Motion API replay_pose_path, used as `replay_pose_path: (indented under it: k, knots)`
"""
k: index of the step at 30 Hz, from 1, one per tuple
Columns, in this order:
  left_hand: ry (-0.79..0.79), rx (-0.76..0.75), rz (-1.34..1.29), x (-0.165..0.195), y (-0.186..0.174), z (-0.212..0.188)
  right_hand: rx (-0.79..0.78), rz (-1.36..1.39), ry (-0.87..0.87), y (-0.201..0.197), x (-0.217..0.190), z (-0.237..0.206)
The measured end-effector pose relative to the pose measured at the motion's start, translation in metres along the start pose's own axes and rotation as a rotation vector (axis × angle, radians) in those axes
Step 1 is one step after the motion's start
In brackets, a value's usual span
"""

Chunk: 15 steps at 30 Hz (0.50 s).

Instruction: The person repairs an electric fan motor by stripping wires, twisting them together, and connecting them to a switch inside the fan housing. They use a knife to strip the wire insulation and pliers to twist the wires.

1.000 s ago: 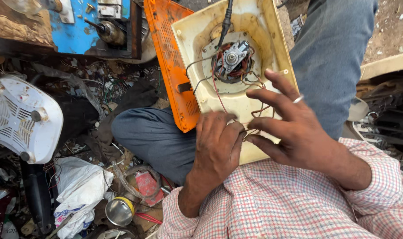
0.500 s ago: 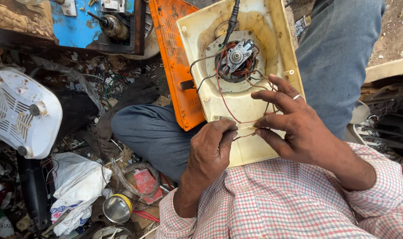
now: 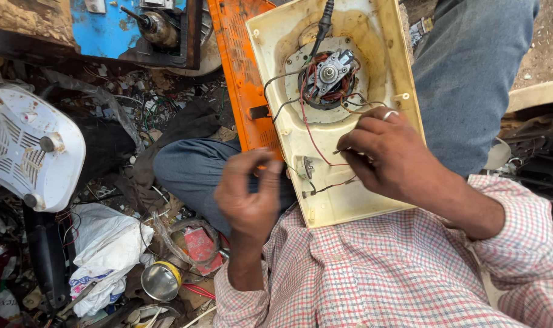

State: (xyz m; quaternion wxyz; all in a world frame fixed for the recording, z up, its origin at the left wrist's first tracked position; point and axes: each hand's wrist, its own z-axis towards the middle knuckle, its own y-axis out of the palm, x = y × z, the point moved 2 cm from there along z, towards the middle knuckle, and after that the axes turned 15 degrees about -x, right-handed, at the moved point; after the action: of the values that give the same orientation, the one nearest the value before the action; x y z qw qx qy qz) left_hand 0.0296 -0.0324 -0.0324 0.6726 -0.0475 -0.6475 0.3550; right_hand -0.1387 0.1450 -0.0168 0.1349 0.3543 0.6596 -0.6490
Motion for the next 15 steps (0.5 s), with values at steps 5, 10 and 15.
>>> replay_pose_path:
  k: [5,10,15]
  knots:
    - [-0.082,0.045,-0.029,-0.015,0.006,-0.013,0.088,-0.096,0.033,0.014,-0.001,0.011]
    - [-0.036,-0.025,0.106,-0.005,0.021,-0.019,0.058,-0.129,0.049,0.021,-0.004,0.022]
    - [0.117,-0.295,0.436,0.01,0.031,0.009,0.068,-0.158,0.032,0.016,-0.005,0.029]
